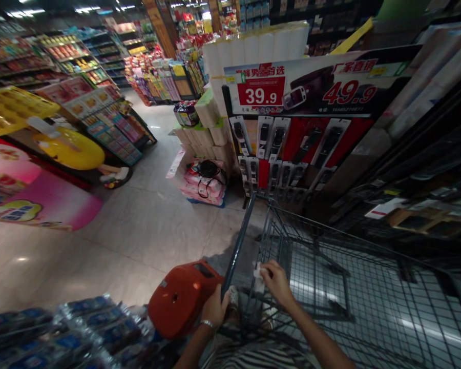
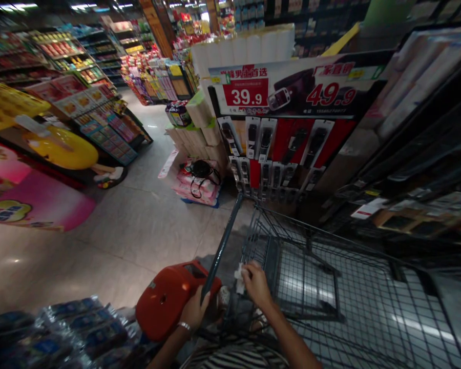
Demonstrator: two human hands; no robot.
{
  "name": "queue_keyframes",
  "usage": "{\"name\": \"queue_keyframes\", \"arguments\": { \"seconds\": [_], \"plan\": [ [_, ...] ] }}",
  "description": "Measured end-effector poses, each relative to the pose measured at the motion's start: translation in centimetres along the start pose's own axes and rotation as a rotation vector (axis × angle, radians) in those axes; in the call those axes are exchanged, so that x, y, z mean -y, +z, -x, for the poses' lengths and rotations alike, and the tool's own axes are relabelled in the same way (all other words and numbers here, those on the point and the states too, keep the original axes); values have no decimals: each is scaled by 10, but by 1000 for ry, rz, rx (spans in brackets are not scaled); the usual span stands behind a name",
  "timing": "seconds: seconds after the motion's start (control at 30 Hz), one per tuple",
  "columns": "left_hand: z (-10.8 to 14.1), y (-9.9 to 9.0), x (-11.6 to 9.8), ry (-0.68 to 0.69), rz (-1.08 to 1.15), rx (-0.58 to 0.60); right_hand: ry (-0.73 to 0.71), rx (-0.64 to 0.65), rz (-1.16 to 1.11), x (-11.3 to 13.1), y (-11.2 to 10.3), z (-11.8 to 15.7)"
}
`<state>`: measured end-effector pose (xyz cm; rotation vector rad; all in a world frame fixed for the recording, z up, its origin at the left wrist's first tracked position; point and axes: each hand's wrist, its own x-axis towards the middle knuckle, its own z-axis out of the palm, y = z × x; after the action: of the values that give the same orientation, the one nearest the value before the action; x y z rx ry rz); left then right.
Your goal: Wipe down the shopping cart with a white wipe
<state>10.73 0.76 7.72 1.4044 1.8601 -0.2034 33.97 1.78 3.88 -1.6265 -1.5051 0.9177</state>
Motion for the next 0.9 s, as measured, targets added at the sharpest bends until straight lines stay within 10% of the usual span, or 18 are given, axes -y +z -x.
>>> {"name": "queue_keyframes", "arguments": {
  "seconds": [0.17,0.63,0.9],
  "plan": [
    [-2,1,4,47,-32,19,30,-181,46,-11,-17,-49],
    [0,3,8,102,33,36,-38,94,283,-32,-34,-139],
    [-36,-14,-56,277,-41,-111,-60,63,291,-28,-29,-140]
  ]
}}
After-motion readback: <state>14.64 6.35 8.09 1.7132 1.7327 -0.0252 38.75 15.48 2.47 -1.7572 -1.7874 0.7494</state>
